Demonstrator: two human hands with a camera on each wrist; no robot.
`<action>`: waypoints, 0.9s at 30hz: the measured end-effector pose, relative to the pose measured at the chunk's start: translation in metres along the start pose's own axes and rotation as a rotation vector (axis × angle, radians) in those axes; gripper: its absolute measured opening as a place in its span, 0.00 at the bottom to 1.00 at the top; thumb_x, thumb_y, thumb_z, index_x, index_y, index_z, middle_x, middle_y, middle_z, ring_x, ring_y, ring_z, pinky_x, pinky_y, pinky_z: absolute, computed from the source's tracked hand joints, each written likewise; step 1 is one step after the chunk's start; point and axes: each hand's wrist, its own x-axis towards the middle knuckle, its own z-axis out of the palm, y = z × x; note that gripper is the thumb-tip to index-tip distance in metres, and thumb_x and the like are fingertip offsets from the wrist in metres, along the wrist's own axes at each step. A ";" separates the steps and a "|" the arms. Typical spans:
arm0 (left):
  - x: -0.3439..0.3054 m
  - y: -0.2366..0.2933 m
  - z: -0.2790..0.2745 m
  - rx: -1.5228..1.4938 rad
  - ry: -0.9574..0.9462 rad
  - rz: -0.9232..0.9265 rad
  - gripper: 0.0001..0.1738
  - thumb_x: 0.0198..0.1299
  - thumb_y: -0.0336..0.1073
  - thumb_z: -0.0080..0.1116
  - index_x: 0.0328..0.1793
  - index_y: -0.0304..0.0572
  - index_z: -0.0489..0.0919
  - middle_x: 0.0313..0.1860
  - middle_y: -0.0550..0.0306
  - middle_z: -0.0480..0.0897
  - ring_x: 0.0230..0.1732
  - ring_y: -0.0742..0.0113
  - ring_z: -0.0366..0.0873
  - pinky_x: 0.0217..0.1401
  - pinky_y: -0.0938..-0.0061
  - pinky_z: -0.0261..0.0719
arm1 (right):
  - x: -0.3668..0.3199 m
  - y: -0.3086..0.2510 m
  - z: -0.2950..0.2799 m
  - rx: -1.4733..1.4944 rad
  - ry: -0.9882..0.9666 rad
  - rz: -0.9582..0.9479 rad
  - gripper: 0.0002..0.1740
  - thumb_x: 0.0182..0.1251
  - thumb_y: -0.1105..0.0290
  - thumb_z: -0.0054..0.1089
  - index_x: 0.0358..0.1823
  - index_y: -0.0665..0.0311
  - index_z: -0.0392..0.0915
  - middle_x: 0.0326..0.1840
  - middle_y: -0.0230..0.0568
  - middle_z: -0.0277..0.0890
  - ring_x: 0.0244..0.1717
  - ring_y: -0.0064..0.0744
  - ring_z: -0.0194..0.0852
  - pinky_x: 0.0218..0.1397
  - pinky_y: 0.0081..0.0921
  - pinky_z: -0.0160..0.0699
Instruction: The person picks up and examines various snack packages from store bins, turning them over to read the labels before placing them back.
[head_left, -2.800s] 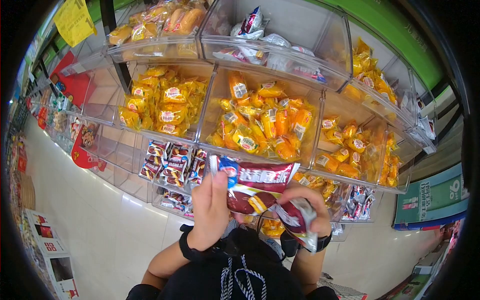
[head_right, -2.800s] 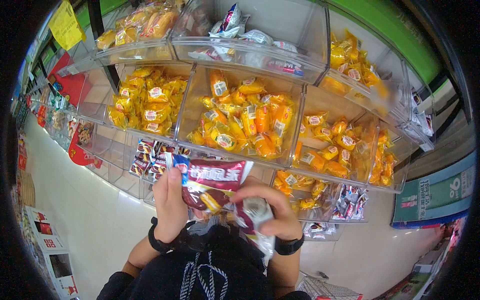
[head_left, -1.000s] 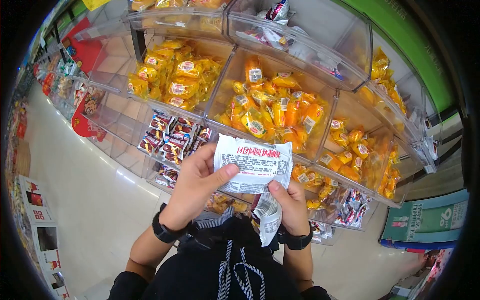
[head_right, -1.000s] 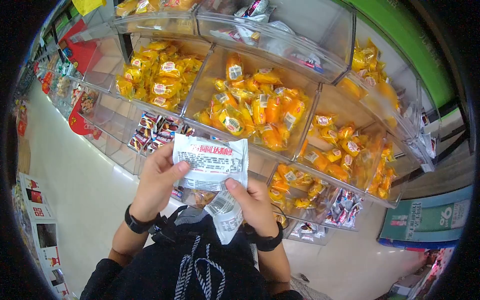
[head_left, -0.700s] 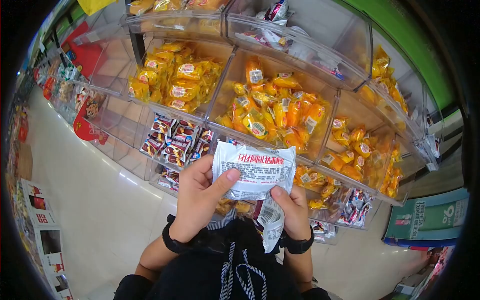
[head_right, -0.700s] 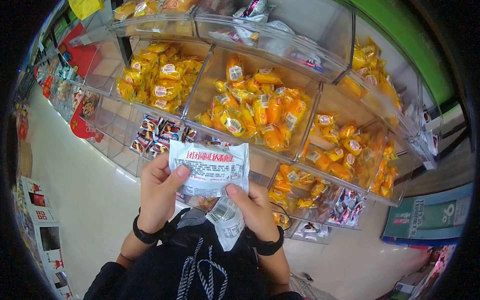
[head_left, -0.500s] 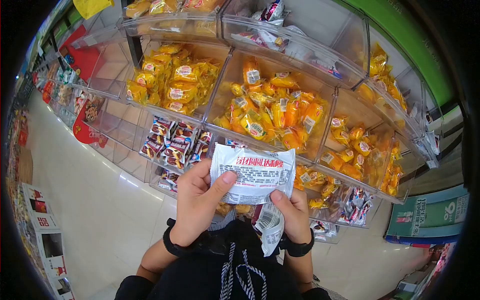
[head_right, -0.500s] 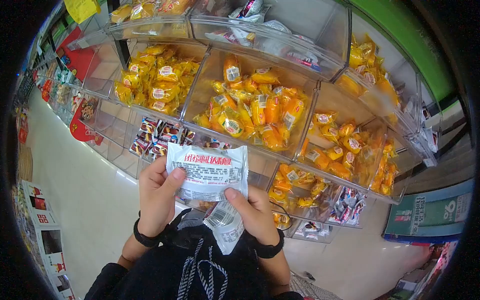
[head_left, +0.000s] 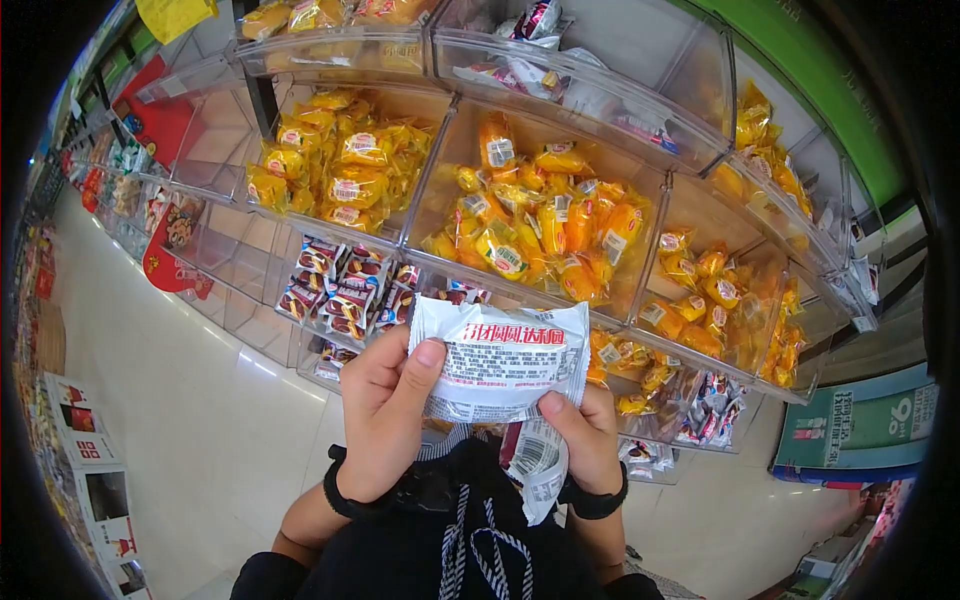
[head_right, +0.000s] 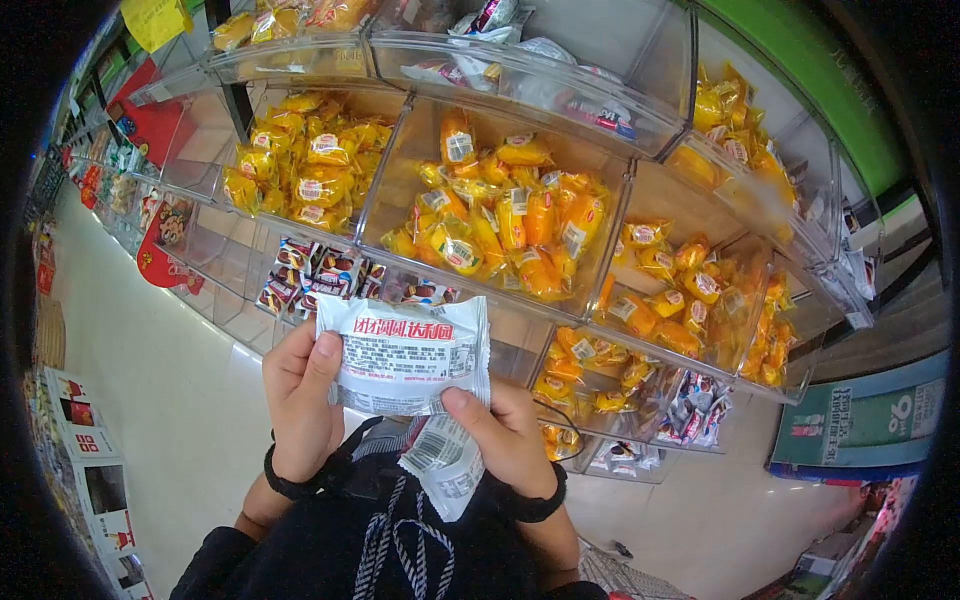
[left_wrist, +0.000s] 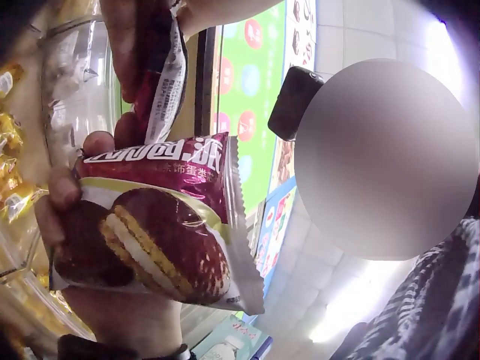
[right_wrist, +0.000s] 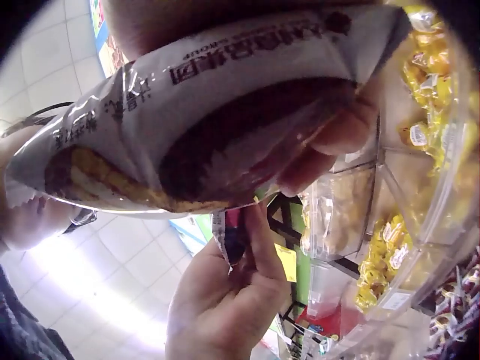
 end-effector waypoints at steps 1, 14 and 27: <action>0.000 -0.001 -0.001 0.000 0.000 -0.001 0.14 0.60 0.37 0.46 0.40 0.29 0.72 0.29 0.62 0.76 0.29 0.83 0.68 0.30 0.88 0.65 | 0.000 0.000 0.000 0.000 0.001 0.001 0.14 0.60 0.67 0.49 0.40 0.72 0.73 0.36 0.35 0.74 0.36 0.19 0.69 0.40 0.18 0.67; -0.009 0.001 -0.007 0.098 0.018 0.072 0.16 0.61 0.37 0.42 0.40 0.27 0.72 0.32 0.57 0.76 0.32 0.77 0.70 0.36 0.84 0.67 | -0.004 0.002 0.002 0.047 0.000 0.048 0.14 0.60 0.67 0.50 0.40 0.71 0.73 0.36 0.36 0.74 0.36 0.20 0.69 0.40 0.18 0.67; -0.013 0.005 -0.004 0.142 0.049 0.126 0.16 0.61 0.38 0.43 0.30 0.30 0.73 0.21 0.67 0.71 0.24 0.85 0.60 0.24 0.87 0.58 | -0.003 0.005 0.002 0.066 0.010 0.015 0.15 0.61 0.67 0.48 0.43 0.72 0.71 0.37 0.36 0.74 0.36 0.21 0.70 0.40 0.18 0.68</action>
